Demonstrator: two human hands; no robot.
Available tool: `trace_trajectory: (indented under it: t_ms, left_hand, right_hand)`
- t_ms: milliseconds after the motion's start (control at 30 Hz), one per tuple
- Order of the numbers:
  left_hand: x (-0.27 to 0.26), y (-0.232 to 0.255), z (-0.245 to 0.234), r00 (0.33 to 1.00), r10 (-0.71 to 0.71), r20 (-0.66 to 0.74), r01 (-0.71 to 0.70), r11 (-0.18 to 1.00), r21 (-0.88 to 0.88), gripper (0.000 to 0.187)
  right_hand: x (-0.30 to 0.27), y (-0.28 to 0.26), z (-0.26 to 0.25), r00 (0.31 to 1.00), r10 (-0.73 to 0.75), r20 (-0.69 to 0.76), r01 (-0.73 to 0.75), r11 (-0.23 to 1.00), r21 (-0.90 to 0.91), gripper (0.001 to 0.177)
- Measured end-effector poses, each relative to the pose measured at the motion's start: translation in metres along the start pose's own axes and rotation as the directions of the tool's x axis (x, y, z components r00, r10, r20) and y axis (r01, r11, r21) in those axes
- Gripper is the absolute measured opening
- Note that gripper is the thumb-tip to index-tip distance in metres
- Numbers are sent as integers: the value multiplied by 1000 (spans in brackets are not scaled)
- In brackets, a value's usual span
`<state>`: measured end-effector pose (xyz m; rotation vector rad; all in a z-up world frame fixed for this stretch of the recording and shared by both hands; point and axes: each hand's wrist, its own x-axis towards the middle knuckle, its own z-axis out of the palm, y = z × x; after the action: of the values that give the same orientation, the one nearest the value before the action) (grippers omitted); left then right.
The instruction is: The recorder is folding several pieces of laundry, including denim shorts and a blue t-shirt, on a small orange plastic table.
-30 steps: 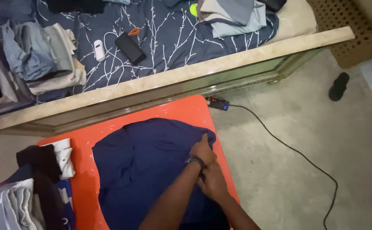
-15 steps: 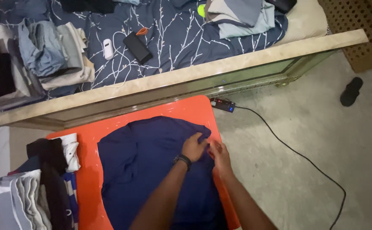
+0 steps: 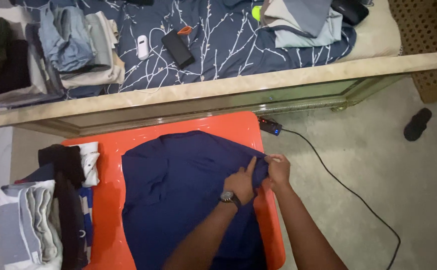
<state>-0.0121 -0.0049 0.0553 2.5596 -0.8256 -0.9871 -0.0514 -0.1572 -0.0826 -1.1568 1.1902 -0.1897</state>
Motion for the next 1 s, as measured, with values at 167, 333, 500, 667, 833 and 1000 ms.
trace_trajectory:
  t_ms: [167,333,500,667,833,1000]
  left_hand:
    - [23,-52,99,935,12,-356,-94,972,-214,54]
    - [35,-149,213,798,-35,-601,-232,903,-361,28]
    - [-29,-207,225,888,-225,-402,36,904,-427,34]
    - [-62,-185,148,828,-534,-171,316,696,-645,30]
    - [-19,-161,97,713,-398,-578,185,901,-392,37]
    - [40,-171,86,867,-381,-323,318,920,-231,27]
  right_hand:
    - [-20,-26,23,966,-225,129,242,961,-136,31]
    - [-87,-46,56,737,-92,670,158,987,-37,35]
    - [-64,43,37,852,-39,521,104,990,-96,36]
    - [-58,131,-30,959,-94,269,175,939,-297,17]
    - [-83,139,-37,992,13,129,43,907,-420,15]
    - [-103,123,-23,986,20,165,85,794,-602,30]
